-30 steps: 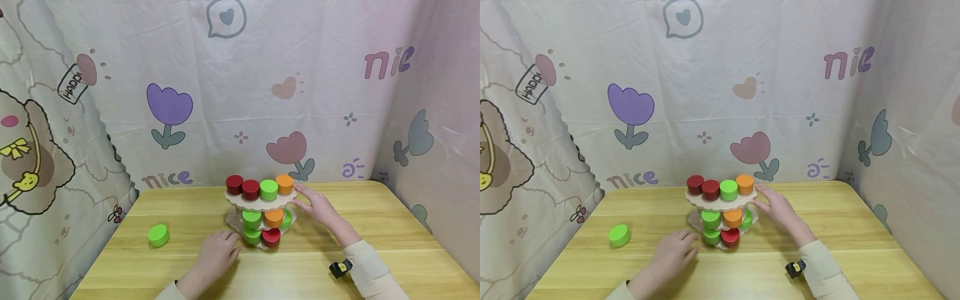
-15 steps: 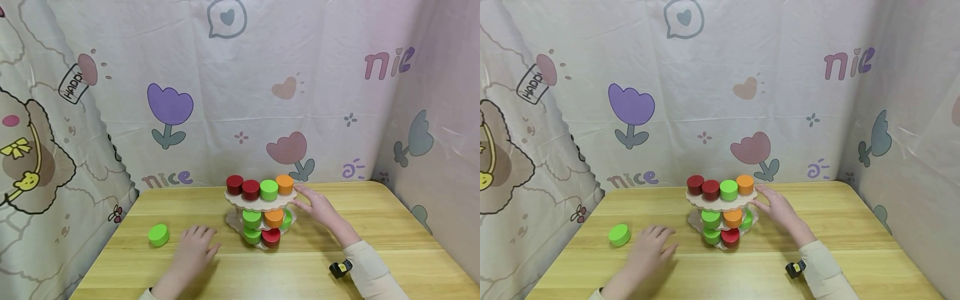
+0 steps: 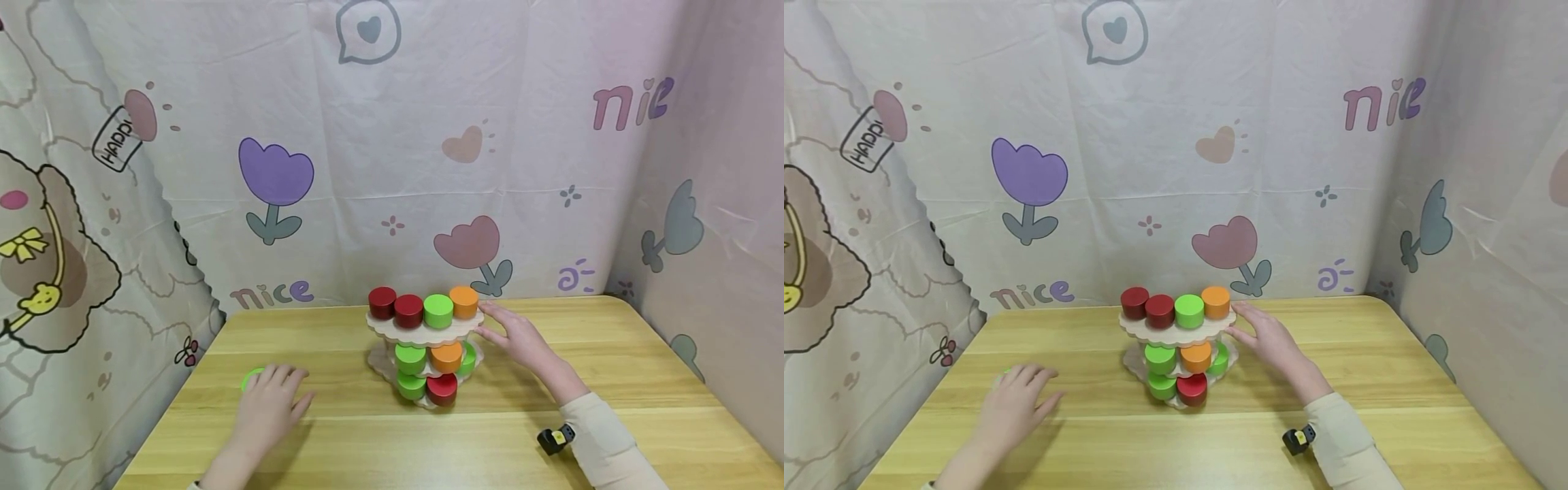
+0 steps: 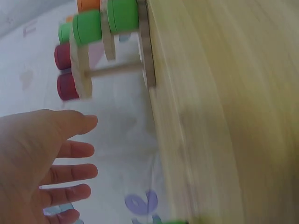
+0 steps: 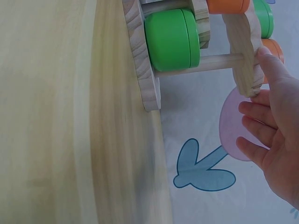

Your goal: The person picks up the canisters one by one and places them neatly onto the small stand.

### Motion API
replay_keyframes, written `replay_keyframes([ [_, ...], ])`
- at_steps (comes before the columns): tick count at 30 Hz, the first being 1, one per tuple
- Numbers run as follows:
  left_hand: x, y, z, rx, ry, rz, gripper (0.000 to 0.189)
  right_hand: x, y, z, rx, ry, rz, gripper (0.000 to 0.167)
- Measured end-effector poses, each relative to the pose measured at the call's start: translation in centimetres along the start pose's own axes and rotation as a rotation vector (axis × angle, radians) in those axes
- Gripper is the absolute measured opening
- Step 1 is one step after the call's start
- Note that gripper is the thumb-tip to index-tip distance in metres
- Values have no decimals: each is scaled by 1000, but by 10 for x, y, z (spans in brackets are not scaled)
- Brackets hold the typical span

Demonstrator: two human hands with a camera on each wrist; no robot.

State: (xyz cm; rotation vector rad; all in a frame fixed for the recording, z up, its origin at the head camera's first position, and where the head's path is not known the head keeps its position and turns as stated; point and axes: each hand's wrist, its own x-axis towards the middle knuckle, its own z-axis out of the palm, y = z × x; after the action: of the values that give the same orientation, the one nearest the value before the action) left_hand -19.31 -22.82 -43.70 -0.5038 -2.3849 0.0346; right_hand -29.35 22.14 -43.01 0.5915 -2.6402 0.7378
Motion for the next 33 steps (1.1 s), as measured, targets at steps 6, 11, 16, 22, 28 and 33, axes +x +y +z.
replay_keyframes([
  [6, -10, -23, 0, 6, -38, -30, 40, 0, 0, 0, 2, 13, -3, 57],
  [11, -18, -41, 3, 1, -122, -106, 42, -1, -1, -1, 4, 10, -1, 58],
  [16, -24, -56, 5, -18, -222, -185, 47, -1, -1, 0, 8, 11, -2, 58],
  [22, -27, -67, 5, -34, -279, -227, 51, -1, -1, 0, 12, 17, -5, 57],
  [28, -28, -76, 7, -39, -318, -253, 56, -1, -2, -1, 12, 10, -8, 57],
  [33, -28, -82, 9, -42, -345, -263, 58, -1, -2, -1, 12, 11, -8, 57],
])
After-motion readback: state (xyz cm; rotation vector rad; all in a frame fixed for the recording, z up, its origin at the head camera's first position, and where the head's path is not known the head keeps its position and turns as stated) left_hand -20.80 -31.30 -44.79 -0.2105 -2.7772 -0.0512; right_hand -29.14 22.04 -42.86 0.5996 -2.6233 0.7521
